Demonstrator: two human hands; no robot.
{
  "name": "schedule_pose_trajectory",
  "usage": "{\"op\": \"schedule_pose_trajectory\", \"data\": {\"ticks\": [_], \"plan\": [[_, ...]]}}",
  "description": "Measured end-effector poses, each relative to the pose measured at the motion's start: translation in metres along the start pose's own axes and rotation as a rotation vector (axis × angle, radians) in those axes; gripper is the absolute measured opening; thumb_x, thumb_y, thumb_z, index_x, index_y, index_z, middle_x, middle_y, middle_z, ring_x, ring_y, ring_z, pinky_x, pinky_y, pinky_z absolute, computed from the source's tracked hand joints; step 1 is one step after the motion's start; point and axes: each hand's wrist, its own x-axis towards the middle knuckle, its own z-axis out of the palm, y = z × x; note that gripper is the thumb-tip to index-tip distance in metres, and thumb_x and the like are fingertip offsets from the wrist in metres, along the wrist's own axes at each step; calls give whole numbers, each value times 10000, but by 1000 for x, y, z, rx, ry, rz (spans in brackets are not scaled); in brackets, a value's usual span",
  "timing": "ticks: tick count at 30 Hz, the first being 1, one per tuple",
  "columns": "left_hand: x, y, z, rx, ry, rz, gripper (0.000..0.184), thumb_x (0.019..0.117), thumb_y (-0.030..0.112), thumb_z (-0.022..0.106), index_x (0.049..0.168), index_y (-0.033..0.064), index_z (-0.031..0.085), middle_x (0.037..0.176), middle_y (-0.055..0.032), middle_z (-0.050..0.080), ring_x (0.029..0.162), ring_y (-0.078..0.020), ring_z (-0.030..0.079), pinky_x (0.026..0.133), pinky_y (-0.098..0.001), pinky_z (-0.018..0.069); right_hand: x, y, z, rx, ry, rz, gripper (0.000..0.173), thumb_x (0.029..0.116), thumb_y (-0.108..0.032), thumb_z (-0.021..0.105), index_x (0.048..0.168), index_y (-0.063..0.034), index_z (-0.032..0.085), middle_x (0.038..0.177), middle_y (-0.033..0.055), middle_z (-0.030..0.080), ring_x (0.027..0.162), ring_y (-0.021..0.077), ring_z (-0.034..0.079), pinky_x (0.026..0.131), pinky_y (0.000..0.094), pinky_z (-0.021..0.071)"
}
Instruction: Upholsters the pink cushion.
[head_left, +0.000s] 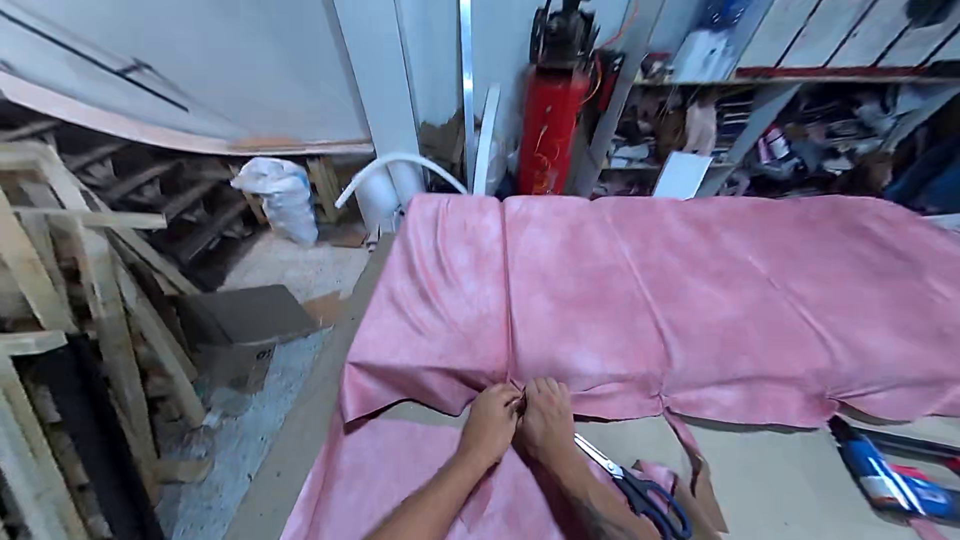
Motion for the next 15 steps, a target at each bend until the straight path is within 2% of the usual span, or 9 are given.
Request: {"op": "schedule_pose_trajectory", "data": {"ticks": [2,3,4,7,9,10,11,13,15], "plan": [[-25,5,12,-186,215,-214,337,1058,278,519,1273,99,707,1209,-73,730,1138,-182,690,1057,-422,529,4,-1,-6,28,-11,18,238,815,-301,633,874,-83,704,951,82,715,990,265,681,881,467,523],[-32,6,17,-174,308,-251,329,1040,290,552,1257,102,712,1171,-74,740,1076,-179,710,1005,-414,561,3,0,-6,37,-4,22,226,801,-290,636,872,-87,703,948,73,716,985,259,683,879,460,524],[-37,4,20,-89,371,-231,328,1023,280,575,1270,112,709,1205,-66,728,1107,-172,694,1012,-396,555,1,1,-6,47,-8,22,230,794,-287,636,883,-85,703,954,73,717,991,260,682,886,462,521],[-29,-30,15,348,400,41,401,988,200,615,1381,125,643,1466,-138,564,1414,-288,484,1188,-434,396,1,4,-7,60,-35,14,270,808,-307,608,924,-82,702,985,80,716,1017,265,676,906,464,513],[-18,-62,8,529,442,290,375,980,209,657,1349,143,670,1421,-166,599,1385,-333,521,1181,-478,411,2,5,-8,75,-54,9,304,893,-333,525,932,-85,697,982,84,712,1010,269,672,910,461,506],[-12,-73,4,614,465,406,334,1003,210,624,1329,159,683,1391,-142,631,1344,-319,566,1151,-484,447,2,6,-10,84,-81,8,410,1000,-382,420,964,-83,698,1002,91,719,1029,275,674,933,463,507],[-6,-80,-2,705,502,505,305,1016,177,589,1300,179,699,1357,-102,662,1292,-285,611,1106,-471,490,4,6,-12,95,-118,5,490,1031,-436,360,992,-80,694,1018,99,720,1045,286,671,948,470,501],[6,-87,-11,889,572,645,310,994,119,580,1258,205,718,1311,-25,699,1226,-217,656,1037,-440,531,8,10,-23,101,-228,-29,539,976,-521,421,1082,-59,678,1088,134,706,1097,322,652,981,502,481],[11,-89,-17,1016,593,725,336,976,92,568,1252,209,722,1302,21,708,1216,-182,658,1019,-425,527,11,13,-30,58,-305,-80,526,833,-455,605,1134,-25,640,1124,177,677,1118,365,631,969,534,474]]}}
